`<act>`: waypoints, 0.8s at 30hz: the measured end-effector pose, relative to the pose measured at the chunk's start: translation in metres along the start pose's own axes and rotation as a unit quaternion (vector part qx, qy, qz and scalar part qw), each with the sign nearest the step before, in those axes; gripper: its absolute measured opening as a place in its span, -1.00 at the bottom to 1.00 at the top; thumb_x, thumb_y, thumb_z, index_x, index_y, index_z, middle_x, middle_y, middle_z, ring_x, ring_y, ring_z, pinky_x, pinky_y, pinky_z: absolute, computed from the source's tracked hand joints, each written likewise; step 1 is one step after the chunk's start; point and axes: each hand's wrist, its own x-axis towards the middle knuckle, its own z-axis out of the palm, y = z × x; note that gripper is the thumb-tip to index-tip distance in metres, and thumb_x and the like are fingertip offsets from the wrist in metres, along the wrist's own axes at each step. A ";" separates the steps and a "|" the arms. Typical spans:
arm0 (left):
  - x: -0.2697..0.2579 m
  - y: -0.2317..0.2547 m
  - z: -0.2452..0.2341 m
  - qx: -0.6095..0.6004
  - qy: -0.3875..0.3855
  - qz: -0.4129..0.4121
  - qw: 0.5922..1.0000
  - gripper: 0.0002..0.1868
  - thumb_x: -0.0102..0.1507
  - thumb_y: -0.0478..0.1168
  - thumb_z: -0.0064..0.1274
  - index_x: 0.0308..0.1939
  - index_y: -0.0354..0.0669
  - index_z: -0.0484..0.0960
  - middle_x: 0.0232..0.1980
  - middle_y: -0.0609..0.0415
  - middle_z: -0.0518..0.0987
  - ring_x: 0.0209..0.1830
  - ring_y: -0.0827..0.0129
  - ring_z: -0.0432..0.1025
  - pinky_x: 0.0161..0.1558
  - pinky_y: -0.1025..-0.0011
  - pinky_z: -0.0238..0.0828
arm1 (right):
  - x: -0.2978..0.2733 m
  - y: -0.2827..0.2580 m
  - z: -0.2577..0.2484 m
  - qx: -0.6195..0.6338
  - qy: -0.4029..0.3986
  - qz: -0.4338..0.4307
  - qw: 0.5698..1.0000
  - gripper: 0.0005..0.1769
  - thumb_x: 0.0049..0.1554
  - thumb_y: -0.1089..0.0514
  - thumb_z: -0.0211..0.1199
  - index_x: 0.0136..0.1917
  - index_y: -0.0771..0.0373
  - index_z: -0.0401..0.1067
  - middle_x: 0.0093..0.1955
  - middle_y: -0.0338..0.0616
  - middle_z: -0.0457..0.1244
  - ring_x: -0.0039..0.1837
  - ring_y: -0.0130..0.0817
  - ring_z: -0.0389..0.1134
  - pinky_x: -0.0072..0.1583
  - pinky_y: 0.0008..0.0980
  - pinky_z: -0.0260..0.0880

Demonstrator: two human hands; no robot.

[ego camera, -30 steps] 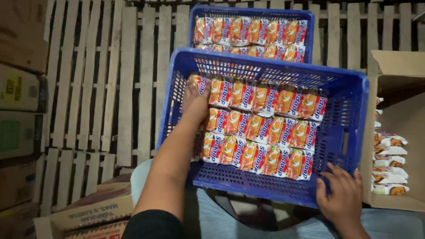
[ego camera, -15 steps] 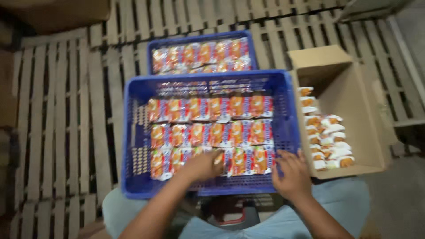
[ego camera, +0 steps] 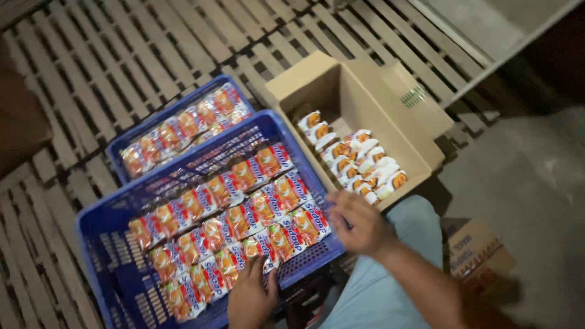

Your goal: The person sorts packets of instant noodles by transferring them between a blue plastic crate and a cardboard box, rearranging them into neat rows in each container.

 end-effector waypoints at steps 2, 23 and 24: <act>0.003 0.011 -0.008 0.002 -0.006 -0.005 1.000 -0.45 0.35 0.15 0.03 0.39 0.13 0.61 0.41 0.19 0.58 0.22 0.08 0.60 0.13 0.03 0.60 | 0.002 0.039 -0.014 -0.037 0.018 0.037 0.998 -0.80 0.32 0.28 0.21 0.12 0.46 0.54 0.21 0.16 0.43 0.24 0.06 0.49 0.34 -0.05 0.52; 0.008 -0.039 0.032 -0.018 -0.019 -0.045 0.999 -0.54 0.23 0.16 0.09 0.18 0.32 0.79 0.26 0.28 0.73 0.14 0.23 0.70 0.07 0.21 0.68 | 0.048 0.274 0.036 -0.300 -0.438 0.275 0.802 -0.58 0.14 0.31 0.26 0.21 -0.01 0.64 0.10 -0.10 0.38 0.22 0.05 0.41 0.17 0.02 0.55; 0.006 -0.035 0.028 -0.020 -0.016 -0.048 0.999 -0.54 0.23 0.17 0.08 0.17 0.34 0.79 0.27 0.30 0.72 0.16 0.24 0.69 0.08 0.24 0.68 | 0.046 0.276 0.037 -0.308 -0.434 0.274 0.801 -0.61 0.17 0.25 0.27 0.22 -0.08 0.64 0.07 -0.11 0.42 0.18 0.04 0.46 0.18 -0.01 0.54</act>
